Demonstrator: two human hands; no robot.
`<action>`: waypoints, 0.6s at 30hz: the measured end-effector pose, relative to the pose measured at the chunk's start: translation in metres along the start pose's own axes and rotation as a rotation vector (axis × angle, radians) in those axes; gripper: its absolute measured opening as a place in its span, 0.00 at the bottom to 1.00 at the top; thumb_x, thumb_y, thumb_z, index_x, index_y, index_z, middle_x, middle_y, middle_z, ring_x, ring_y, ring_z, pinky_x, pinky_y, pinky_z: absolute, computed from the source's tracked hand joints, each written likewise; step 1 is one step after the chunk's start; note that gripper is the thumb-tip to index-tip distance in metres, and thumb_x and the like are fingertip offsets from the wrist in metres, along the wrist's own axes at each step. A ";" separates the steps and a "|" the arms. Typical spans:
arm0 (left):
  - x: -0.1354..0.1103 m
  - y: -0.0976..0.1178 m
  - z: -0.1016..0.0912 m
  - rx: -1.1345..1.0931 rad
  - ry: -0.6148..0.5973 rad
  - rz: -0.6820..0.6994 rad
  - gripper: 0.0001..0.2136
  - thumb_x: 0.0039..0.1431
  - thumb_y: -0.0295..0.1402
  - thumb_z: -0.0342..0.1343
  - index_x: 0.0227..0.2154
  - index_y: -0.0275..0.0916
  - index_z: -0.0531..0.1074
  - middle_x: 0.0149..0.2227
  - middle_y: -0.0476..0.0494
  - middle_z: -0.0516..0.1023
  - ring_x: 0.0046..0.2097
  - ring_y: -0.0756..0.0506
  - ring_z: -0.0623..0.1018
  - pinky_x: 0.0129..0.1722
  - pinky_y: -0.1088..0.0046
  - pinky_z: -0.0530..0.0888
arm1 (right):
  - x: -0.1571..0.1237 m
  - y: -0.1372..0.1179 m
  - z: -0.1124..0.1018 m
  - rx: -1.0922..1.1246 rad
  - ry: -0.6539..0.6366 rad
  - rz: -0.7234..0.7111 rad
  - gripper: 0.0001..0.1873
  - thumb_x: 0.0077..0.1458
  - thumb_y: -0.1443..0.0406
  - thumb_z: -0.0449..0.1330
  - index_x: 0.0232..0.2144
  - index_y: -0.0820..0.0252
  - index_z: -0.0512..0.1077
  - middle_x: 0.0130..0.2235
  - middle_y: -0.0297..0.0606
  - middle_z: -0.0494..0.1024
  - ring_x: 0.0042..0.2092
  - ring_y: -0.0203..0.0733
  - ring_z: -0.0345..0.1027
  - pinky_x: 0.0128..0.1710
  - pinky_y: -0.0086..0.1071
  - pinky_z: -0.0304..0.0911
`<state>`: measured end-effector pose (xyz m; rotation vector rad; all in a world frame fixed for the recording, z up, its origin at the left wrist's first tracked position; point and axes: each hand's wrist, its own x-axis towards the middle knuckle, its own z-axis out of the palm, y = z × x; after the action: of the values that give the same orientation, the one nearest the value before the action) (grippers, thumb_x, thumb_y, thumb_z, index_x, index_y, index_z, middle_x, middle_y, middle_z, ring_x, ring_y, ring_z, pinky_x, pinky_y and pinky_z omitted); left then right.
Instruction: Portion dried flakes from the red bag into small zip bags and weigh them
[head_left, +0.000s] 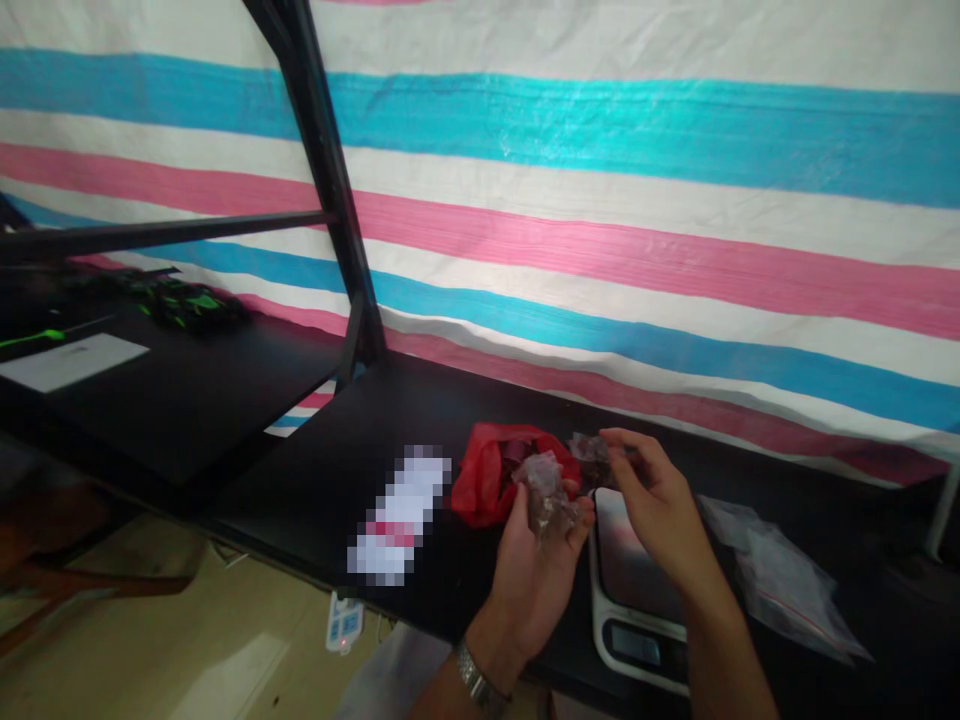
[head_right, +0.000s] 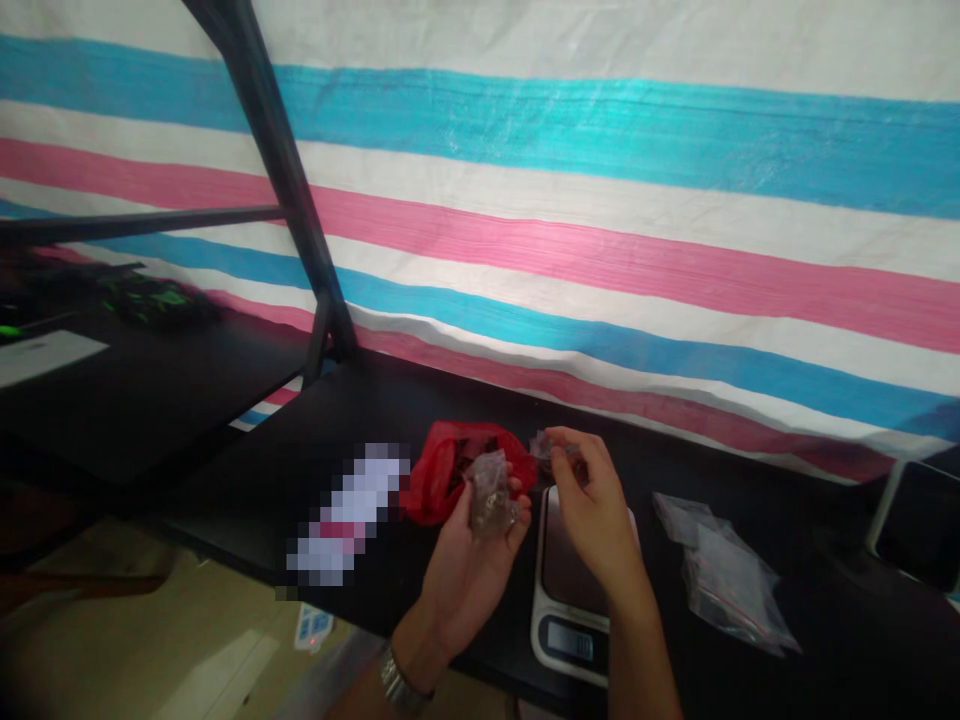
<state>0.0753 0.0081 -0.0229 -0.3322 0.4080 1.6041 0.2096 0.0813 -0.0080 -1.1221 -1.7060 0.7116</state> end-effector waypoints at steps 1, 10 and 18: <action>0.001 0.000 0.000 0.000 0.020 0.019 0.20 0.79 0.35 0.44 0.38 0.33 0.80 0.34 0.40 0.85 0.34 0.46 0.85 0.38 0.67 0.85 | 0.000 0.000 0.000 0.003 0.001 0.001 0.17 0.65 0.51 0.60 0.48 0.53 0.79 0.46 0.41 0.81 0.42 0.46 0.75 0.45 0.41 0.70; 0.008 -0.002 -0.010 0.192 -0.042 0.013 0.20 0.79 0.39 0.45 0.39 0.34 0.79 0.34 0.41 0.84 0.33 0.46 0.83 0.38 0.68 0.82 | -0.001 -0.001 0.001 0.007 0.015 -0.005 0.17 0.64 0.53 0.60 0.47 0.54 0.79 0.47 0.42 0.81 0.42 0.45 0.74 0.44 0.40 0.69; 0.011 -0.003 -0.037 0.947 -0.267 0.335 0.32 0.58 0.65 0.61 0.48 0.39 0.78 0.47 0.37 0.84 0.48 0.39 0.83 0.48 0.64 0.80 | -0.006 -0.014 0.000 0.061 -0.236 0.021 0.16 0.65 0.55 0.59 0.46 0.56 0.80 0.46 0.41 0.83 0.46 0.46 0.77 0.47 0.37 0.69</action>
<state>0.0762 0.0015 -0.0612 0.6912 0.9857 1.5602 0.2054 0.0705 0.0013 -1.0477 -1.8576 0.9342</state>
